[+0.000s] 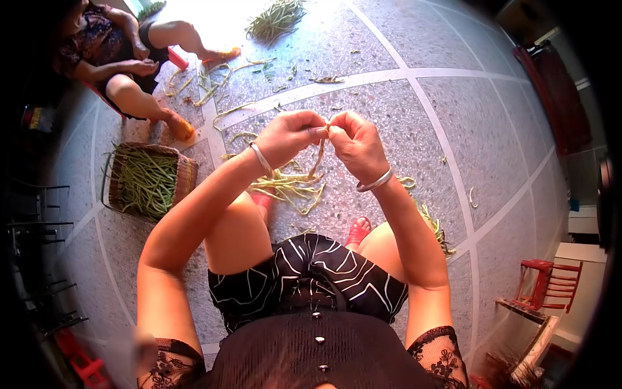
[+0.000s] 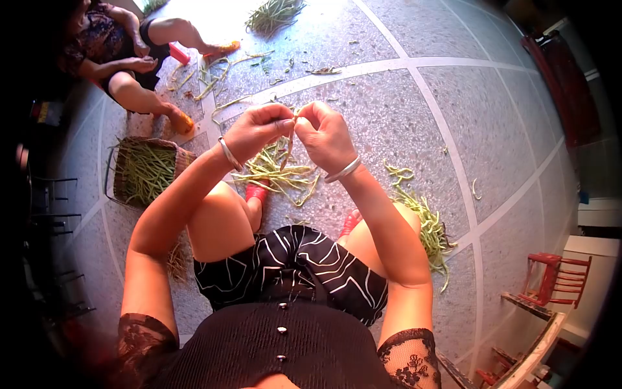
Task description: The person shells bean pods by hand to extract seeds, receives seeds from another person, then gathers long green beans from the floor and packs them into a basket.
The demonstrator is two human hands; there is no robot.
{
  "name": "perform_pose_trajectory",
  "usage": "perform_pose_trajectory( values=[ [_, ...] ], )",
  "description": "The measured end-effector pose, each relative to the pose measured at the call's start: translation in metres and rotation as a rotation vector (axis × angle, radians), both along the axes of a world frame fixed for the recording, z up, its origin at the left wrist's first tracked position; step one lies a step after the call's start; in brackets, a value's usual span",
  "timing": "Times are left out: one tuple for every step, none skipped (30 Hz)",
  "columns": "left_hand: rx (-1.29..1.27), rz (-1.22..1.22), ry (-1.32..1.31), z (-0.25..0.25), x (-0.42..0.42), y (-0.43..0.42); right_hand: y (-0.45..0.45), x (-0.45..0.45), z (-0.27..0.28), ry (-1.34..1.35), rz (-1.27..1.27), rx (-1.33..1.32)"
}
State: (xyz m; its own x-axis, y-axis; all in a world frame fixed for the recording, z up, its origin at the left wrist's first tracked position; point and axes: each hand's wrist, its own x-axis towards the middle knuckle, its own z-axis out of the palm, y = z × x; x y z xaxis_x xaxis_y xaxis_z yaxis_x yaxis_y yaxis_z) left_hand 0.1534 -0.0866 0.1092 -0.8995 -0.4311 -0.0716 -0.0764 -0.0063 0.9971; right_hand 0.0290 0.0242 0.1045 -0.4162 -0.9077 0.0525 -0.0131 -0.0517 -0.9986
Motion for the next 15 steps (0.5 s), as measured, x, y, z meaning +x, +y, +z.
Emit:
perform_pose_trajectory(
  values=[
    [0.111,0.003,-0.024,0.006,-0.001,0.006,0.004,0.000,0.002,-0.025,-0.004,-0.016],
    [0.204,-0.021,-0.010,0.007,-0.003,0.011,0.011,-0.002,0.005,-0.074,-0.007,-0.009],
    [0.278,-0.046,0.006,0.006,-0.005,0.015,0.019,-0.004,0.006,-0.144,-0.003,-0.003],
    [0.354,-0.072,0.022,0.003,-0.009,0.018,0.026,-0.006,0.007,-0.212,0.001,0.007],
    [0.434,-0.098,0.036,0.002,-0.013,0.023,0.032,-0.009,0.008,-0.282,0.004,0.019],
    [0.467,-0.074,0.005,0.008,-0.017,0.030,0.036,-0.012,0.008,-0.267,-0.009,0.021],
    [0.500,-0.070,0.008,0.008,-0.022,0.034,0.038,-0.014,0.009,-0.200,-0.032,0.006],
    [0.535,-0.067,0.008,0.007,-0.027,0.038,0.040,-0.016,0.009,-0.134,-0.055,-0.007],
    [0.571,-0.063,0.006,0.005,-0.032,0.041,0.042,-0.019,0.008,-0.070,-0.078,-0.018],
    [0.505,-0.040,-0.014,0.002,-0.037,0.043,0.044,-0.022,0.005,-0.048,-0.059,-0.040],
    [0.470,-0.050,-0.033,-0.003,-0.041,0.043,0.046,-0.026,0.002,-0.076,-0.046,-0.034],
    [0.437,-0.059,-0.052,-0.007,-0.045,0.042,0.047,-0.029,-0.001,-0.103,-0.031,-0.025],
    [0.404,-0.067,-0.068,-0.011,-0.048,0.042,0.047,-0.032,-0.003,-0.129,-0.014,-0.017],
    [0.411,-0.054,-0.059,-0.013,-0.050,0.043,0.048,-0.035,-0.005,-0.170,-0.012,0.000],
    [0.402,-0.057,-0.063,-0.015,-0.052,0.042,0.048,-0.038,-0.007,-0.211,-0.009,0.020]
  ],
)
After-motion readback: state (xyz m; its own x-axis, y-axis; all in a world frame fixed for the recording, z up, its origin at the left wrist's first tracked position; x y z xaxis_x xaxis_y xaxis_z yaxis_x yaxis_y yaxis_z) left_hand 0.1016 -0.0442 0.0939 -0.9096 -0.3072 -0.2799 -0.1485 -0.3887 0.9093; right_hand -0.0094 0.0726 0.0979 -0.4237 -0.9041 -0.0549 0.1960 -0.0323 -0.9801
